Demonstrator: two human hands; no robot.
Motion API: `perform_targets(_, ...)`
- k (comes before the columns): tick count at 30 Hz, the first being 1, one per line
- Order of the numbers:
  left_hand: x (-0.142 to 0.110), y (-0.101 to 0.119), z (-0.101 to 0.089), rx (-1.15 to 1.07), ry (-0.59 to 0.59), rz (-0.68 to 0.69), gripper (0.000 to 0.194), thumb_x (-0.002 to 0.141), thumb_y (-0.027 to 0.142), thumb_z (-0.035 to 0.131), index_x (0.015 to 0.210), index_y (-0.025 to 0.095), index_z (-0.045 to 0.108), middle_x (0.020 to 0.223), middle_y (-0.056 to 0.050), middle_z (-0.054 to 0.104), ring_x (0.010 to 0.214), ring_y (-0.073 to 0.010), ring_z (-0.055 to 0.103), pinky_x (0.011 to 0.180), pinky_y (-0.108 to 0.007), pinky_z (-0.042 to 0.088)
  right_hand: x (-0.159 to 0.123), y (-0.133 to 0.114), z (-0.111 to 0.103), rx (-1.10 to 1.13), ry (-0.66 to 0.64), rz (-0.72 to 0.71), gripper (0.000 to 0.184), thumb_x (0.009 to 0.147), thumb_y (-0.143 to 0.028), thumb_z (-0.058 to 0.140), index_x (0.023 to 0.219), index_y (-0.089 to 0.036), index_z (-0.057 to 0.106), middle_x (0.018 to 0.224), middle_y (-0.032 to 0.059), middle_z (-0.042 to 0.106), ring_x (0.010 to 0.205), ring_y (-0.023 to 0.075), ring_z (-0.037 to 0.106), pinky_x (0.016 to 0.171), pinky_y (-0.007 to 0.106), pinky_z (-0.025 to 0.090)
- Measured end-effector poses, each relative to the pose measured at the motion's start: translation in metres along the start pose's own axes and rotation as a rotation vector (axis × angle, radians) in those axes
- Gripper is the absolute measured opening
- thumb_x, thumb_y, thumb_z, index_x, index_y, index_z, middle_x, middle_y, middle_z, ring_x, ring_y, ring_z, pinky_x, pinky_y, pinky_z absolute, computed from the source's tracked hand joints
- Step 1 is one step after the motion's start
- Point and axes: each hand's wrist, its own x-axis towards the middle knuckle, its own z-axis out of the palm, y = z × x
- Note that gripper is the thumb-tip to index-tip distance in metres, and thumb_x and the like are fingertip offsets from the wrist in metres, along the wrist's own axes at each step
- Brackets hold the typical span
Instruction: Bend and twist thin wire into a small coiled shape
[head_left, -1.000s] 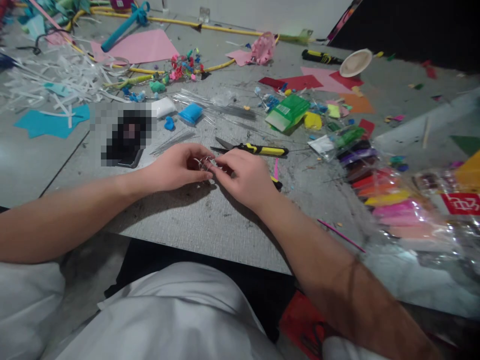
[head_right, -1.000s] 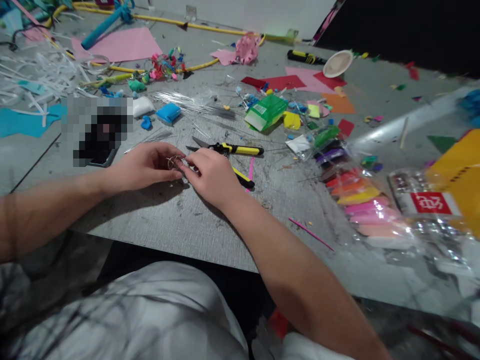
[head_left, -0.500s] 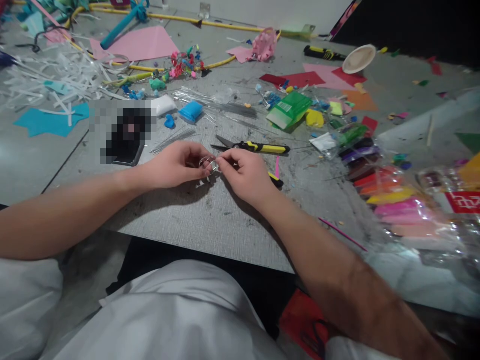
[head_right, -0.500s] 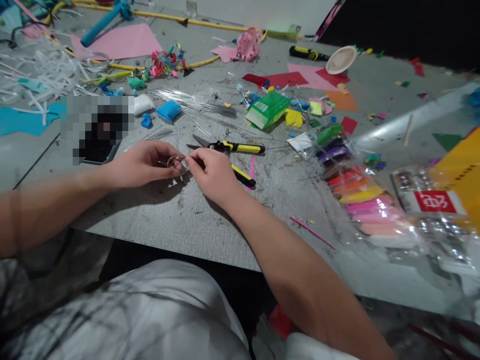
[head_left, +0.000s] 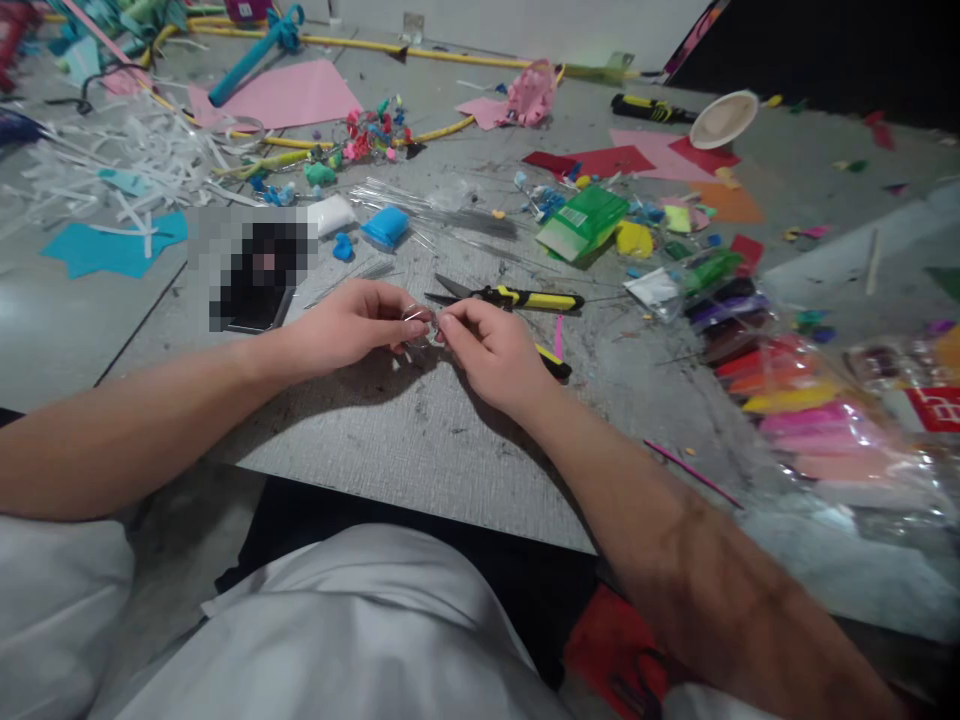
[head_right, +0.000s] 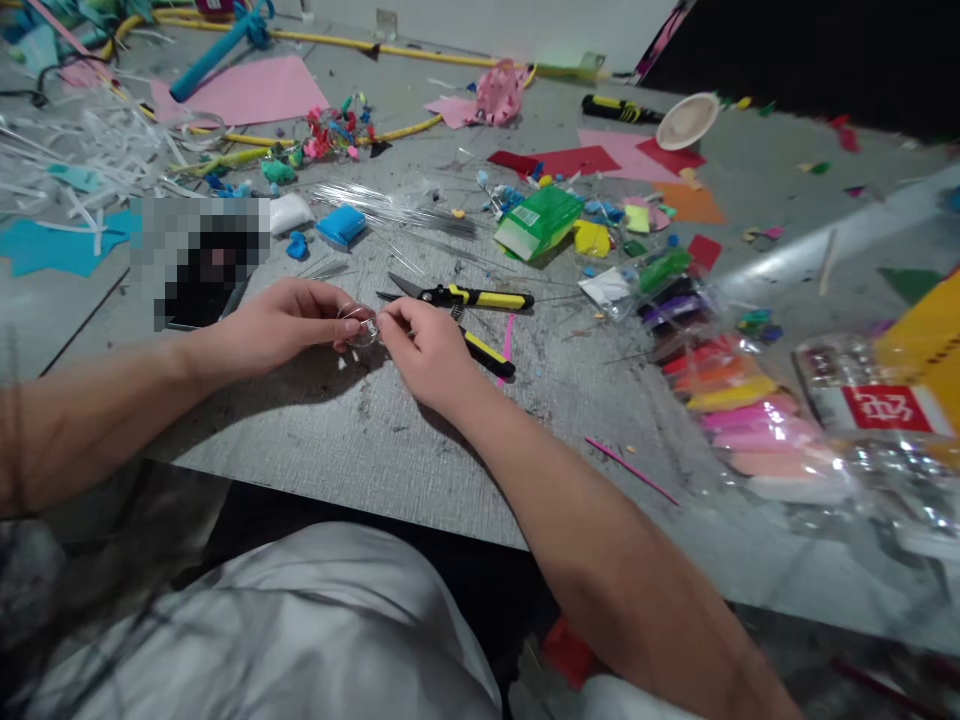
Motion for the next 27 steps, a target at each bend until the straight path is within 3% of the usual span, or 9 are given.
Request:
perform_targets(4,0.0,0.0,-0.004,-0.044,-0.031,-0.008,0.01,0.095,0.026,0.092,0.097,0.018,0.086,0.089,-0.004,0.082,0.073,-0.0145,0.069,0.071,-0.03,0.057,0.004,-0.002,-0.001,0.359,-0.091,0.185,0.048,0.092,-0.069,0.092,0.088,-0.026,0.072,0.075,0.0016,0.071,0.061,0.0163,0.057,0.054,0.031,0.049)
perform_targets(8,0.001,0.001,-0.006,-0.017,-0.065,0.014,0.018,0.09,0.034,0.097,0.098,0.02,0.088,0.094,-0.006,0.086,0.074,-0.0174,0.073,0.07,-0.031,0.061,0.006,-0.004,-0.005,0.552,-0.204,0.3,0.057,0.08,-0.069,0.103,0.085,-0.024,0.07,0.074,-0.0014,0.068,0.062,0.0126,0.057,0.056,0.027,0.048)
perform_targets(16,0.005,-0.008,-0.006,-0.021,-0.005,0.077,0.019,0.092,0.033,0.098,0.099,0.021,0.085,0.092,-0.005,0.083,0.073,-0.0164,0.073,0.073,-0.032,0.063,0.002,-0.005,0.001,0.427,-0.127,0.236,0.052,0.09,-0.072,0.096,0.088,-0.027,0.07,0.069,-0.0037,0.057,0.059,0.0144,0.049,0.051,0.03,0.038)
perform_targets(22,0.003,-0.008,-0.005,0.092,-0.001,0.196,0.026,0.088,0.037,0.102,0.093,0.021,0.082,0.093,-0.007,0.083,0.088,-0.0219,0.079,0.085,-0.036,0.066,-0.003,-0.017,-0.001,0.588,-0.27,0.34,0.06,0.08,-0.074,0.103,0.085,-0.026,0.067,0.063,-0.0094,0.043,0.056,0.0107,0.032,0.049,0.027,0.027)
perform_targets(25,0.002,-0.009,-0.006,0.176,0.004,0.297,0.022,0.089,0.035,0.099,0.09,0.022,0.081,0.096,-0.007,0.083,0.093,-0.022,0.079,0.09,-0.035,0.066,-0.003,-0.017,-0.004,0.586,-0.328,0.337,0.06,0.081,-0.075,0.101,0.085,-0.027,0.066,0.064,-0.01,0.041,0.056,0.0115,0.034,0.05,0.027,0.03)
perform_targets(27,0.004,-0.01,-0.008,0.237,0.04,0.36,0.015,0.091,0.032,0.095,0.09,0.022,0.083,0.098,-0.007,0.083,0.097,-0.0222,0.079,0.093,-0.036,0.064,-0.002,-0.015,-0.005,0.456,-0.265,0.236,0.055,0.09,-0.076,0.094,0.088,-0.028,0.067,0.065,-0.0085,0.044,0.056,0.0138,0.04,0.052,0.03,0.038)
